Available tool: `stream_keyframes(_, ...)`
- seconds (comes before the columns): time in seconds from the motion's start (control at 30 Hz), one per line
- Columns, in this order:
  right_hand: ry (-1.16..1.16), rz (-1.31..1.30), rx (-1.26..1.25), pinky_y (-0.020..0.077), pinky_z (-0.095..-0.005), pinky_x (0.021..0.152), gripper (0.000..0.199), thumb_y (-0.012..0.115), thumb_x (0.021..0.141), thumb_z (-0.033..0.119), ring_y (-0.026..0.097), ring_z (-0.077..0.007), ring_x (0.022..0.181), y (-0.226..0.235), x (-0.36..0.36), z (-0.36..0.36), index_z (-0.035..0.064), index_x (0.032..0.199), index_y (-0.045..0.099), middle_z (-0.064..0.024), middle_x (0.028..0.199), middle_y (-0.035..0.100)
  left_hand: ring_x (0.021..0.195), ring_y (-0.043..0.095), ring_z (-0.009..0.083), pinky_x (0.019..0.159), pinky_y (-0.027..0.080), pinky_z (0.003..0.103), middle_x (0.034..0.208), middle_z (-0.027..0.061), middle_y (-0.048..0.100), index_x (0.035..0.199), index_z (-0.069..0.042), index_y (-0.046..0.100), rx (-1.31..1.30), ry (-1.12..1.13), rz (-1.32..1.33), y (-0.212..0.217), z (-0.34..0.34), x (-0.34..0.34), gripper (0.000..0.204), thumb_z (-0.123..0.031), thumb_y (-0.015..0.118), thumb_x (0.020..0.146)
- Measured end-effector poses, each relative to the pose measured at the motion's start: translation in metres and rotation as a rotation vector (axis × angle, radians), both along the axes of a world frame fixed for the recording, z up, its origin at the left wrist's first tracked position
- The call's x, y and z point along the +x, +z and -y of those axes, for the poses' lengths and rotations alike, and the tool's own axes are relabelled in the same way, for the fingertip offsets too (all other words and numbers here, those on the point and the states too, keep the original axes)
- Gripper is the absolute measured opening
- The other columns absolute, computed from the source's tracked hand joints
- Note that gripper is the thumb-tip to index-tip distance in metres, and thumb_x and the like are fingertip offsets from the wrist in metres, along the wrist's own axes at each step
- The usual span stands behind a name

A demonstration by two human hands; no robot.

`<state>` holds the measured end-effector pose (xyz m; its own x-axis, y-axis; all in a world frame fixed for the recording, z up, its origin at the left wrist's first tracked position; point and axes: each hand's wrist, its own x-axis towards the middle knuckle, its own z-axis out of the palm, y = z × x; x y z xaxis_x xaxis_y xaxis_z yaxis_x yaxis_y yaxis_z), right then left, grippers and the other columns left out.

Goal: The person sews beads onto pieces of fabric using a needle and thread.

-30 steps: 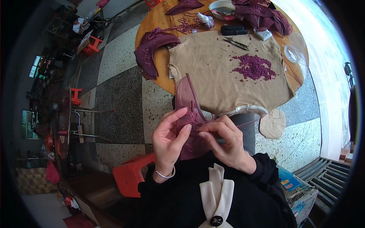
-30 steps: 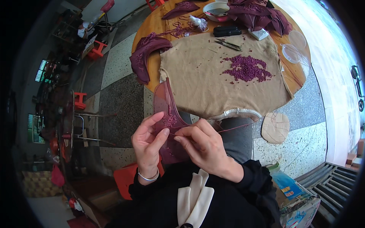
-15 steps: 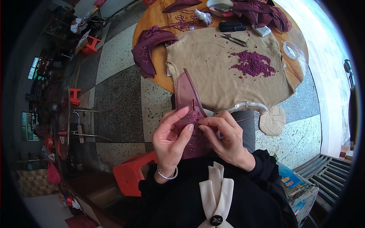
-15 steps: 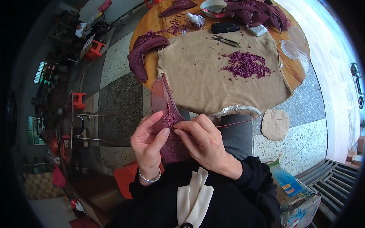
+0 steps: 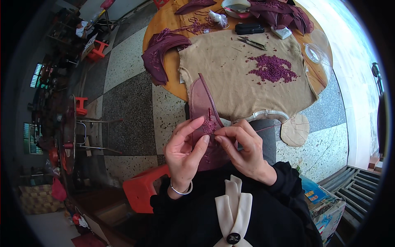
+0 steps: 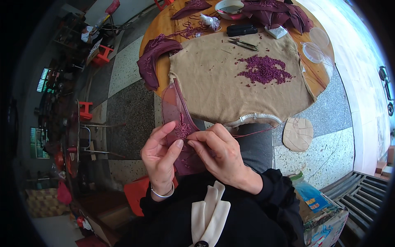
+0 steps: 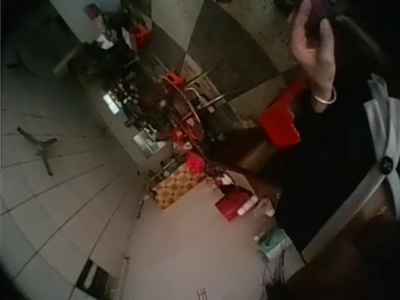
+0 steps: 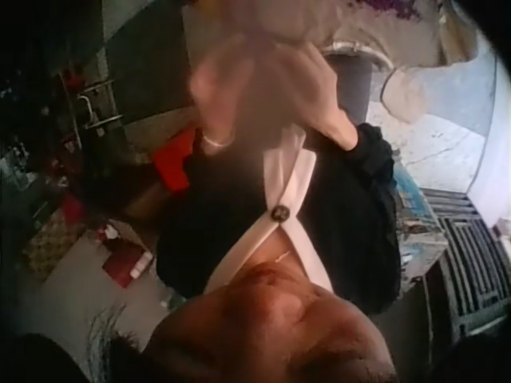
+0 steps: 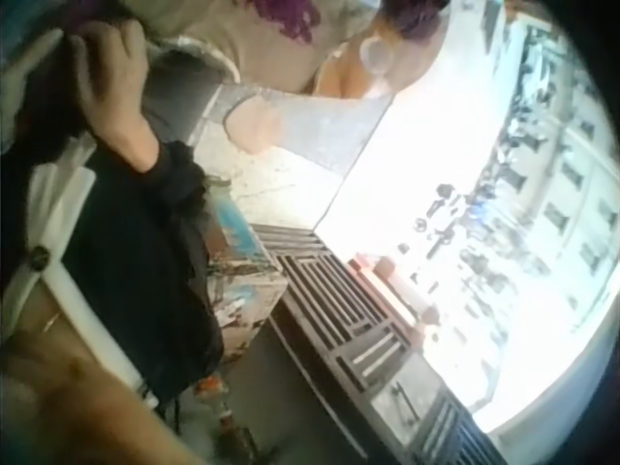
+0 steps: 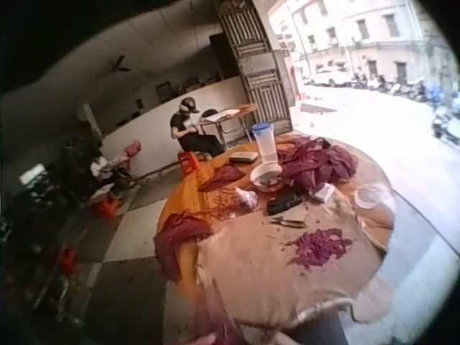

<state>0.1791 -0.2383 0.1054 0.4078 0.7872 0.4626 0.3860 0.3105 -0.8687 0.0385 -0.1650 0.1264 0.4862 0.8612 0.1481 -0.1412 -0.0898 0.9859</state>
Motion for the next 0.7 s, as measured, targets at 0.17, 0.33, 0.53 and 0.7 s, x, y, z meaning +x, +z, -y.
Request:
stream_keyframes(0.17, 0.004, 0.006, -0.023, 0.0422, -0.0301, 0.054, 0.015, 0.071, 0.080, 0.003, 0.052, -0.0192, 0.064, 0.000, 0.000, 0.000, 0.0042, 0.093, 0.066, -0.0060, 0.075, 0.054, 0.108, 0.054, 0.0125, 0.091, 0.045, 0.024, 0.121, 0.0087, 0.052, 0.120, 0.005, 0.058, 0.003, -0.001, 0.012, -0.002, 0.001, 0.000, 0.039, 0.012, 0.062, 0.082)
stream_keyframes(0.33, 0.002, 0.020, -0.024, 0.0417, -0.0304, 0.054, 0.013, 0.070, 0.080, 0.002, 0.050, -0.0199, 0.062, 0.002, 0.001, 0.000, 0.0039, 0.092, 0.066, -0.0060, 0.075, 0.053, 0.107, 0.056, 0.0139, 0.092, 0.046, 0.025, 0.120, 0.0097, 0.053, 0.119, 0.005, 0.059, 0.258, 0.015, -0.115, -0.004, 0.003, 0.001, 0.038, 0.011, 0.062, 0.082)
stream_keyframes(0.53, 0.002, -0.090, -0.053, 0.0417, -0.0289, 0.057, 0.010, 0.068, 0.082, 0.001, 0.051, -0.0183, 0.068, -0.002, -0.002, 0.000, 0.0027, 0.090, 0.062, -0.0058, 0.077, 0.054, 0.103, 0.057, 0.0122, 0.089, 0.047, 0.023, 0.116, 0.0087, 0.056, 0.121, 0.004, 0.058, 0.021, 0.051, 0.029, -0.002, 0.010, 0.009, 0.035, 0.007, 0.061, 0.086)
stream_keyframes(0.7, -0.005, -0.261, -0.072, 0.0410, -0.0273, 0.060, 0.008, 0.066, 0.084, 0.001, 0.050, -0.0173, 0.069, -0.007, -0.006, -0.001, 0.0020, 0.089, 0.061, -0.0062, 0.078, 0.053, 0.098, 0.059, 0.0106, 0.088, 0.047, 0.022, 0.110, 0.0066, 0.062, 0.121, 0.004, 0.058, -0.321, 0.030, 0.137, 0.003, 0.011, 0.012, 0.034, 0.008, 0.061, 0.086)
